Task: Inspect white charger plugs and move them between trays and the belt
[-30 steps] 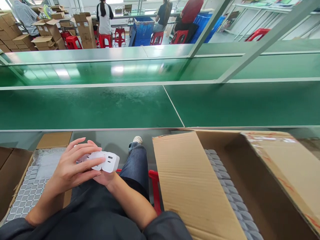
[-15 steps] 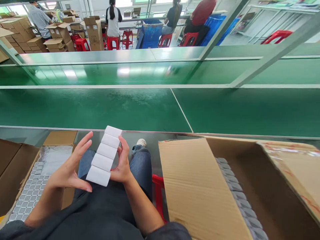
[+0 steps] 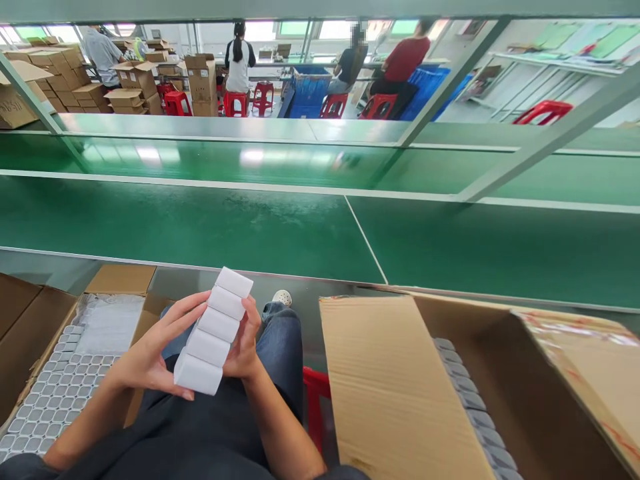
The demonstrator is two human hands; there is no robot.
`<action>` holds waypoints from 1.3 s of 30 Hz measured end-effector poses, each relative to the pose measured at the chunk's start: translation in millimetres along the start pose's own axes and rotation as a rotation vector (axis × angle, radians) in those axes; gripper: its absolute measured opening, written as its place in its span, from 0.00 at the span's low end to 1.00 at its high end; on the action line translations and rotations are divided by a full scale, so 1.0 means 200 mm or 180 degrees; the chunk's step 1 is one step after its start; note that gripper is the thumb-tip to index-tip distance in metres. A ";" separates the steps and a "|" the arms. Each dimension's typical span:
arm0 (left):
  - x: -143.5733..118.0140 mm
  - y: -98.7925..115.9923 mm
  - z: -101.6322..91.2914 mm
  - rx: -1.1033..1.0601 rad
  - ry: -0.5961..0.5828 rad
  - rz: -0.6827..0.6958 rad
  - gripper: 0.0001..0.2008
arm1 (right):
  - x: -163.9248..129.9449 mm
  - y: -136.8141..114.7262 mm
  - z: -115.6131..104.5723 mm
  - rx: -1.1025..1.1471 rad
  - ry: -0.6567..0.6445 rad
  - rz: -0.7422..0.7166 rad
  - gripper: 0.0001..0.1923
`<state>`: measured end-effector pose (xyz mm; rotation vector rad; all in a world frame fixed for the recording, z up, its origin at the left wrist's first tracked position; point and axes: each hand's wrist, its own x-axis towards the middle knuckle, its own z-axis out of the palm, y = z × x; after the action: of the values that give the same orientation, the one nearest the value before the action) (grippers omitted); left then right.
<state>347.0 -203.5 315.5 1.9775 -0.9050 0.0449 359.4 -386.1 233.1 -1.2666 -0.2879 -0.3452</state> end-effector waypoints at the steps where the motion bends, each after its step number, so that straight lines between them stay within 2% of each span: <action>1: -0.01 0.01 0.01 0.0033 0.0043 -0.0005 0.57 | 0.00 -0.01 0.01 0.0114 0.0020 0.0081 0.51; 4: -0.03 0.02 0.03 0.0115 0.0196 -0.0056 0.59 | 0.01 -0.04 0.07 0.0694 0.0232 0.0765 0.49; 7: -0.04 0.03 0.05 0.0244 0.0301 -0.0083 0.58 | 0.04 -0.09 0.13 0.1418 0.0567 0.1560 0.36; 9: -0.04 0.03 0.05 0.0298 0.0411 -0.0005 0.57 | 0.06 -0.14 0.17 0.1685 0.0572 0.1785 0.30; 12: -0.05 0.02 0.04 0.0332 0.0851 0.0156 0.51 | 0.09 -0.22 0.21 0.2333 0.0433 0.2016 0.30; 16: -0.13 0.00 -0.03 0.0543 0.1329 -0.0031 0.41 | 0.11 -0.30 0.26 0.3592 0.0292 0.2271 0.24; 18: -0.22 -0.04 -0.05 0.0622 0.1477 -0.0302 0.38 | 0.12 -0.30 0.29 0.4016 0.0143 0.2368 0.21; 20: -0.37 -0.12 -0.04 0.0682 0.1609 -0.0761 0.36 | 0.13 -0.28 0.35 0.4330 0.0000 0.2538 0.18; 22: -0.55 -0.24 0.02 0.0811 0.1693 -0.1506 0.32 | 0.13 -0.25 0.42 0.4443 -0.0140 0.2772 0.17; 24: -0.74 -0.37 0.12 0.1037 0.1732 -0.2484 0.29 | 0.11 -0.20 0.51 0.4214 -0.0320 0.3022 0.17; 26: -0.94 -0.48 0.26 0.1131 0.1835 -0.3148 0.27 | 0.05 -0.12 0.60 0.3677 -0.0591 0.3191 0.21; 28: -1.10 -0.55 0.41 0.1160 0.1911 -0.3623 0.27 | -0.03 0.02 0.69 0.3020 -0.0913 0.3240 0.27; 31: -1.27 -0.60 0.55 0.1175 0.2056 -0.4013 0.30 | -0.16 0.33 0.82 0.1904 -0.1550 0.3279 0.32; 34: -1.36 -0.64 0.58 0.1138 0.2253 -0.4109 0.26 | -0.26 0.72 0.96 0.0752 -0.2241 0.3089 0.36; 36: -1.40 -0.68 0.57 0.1099 0.2373 -0.4114 0.25 | -0.29 0.97 1.08 0.0226 -0.2818 0.2657 0.44; 39: -1.44 -0.74 0.55 0.1062 0.2526 -0.4117 0.25 | -0.32 1.27 1.36 -0.0898 -0.4045 0.1801 0.54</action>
<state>192.4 -78.2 37.2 2.2053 0.9732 0.2214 398.0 -52.8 59.2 -1.6442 -0.9378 0.9924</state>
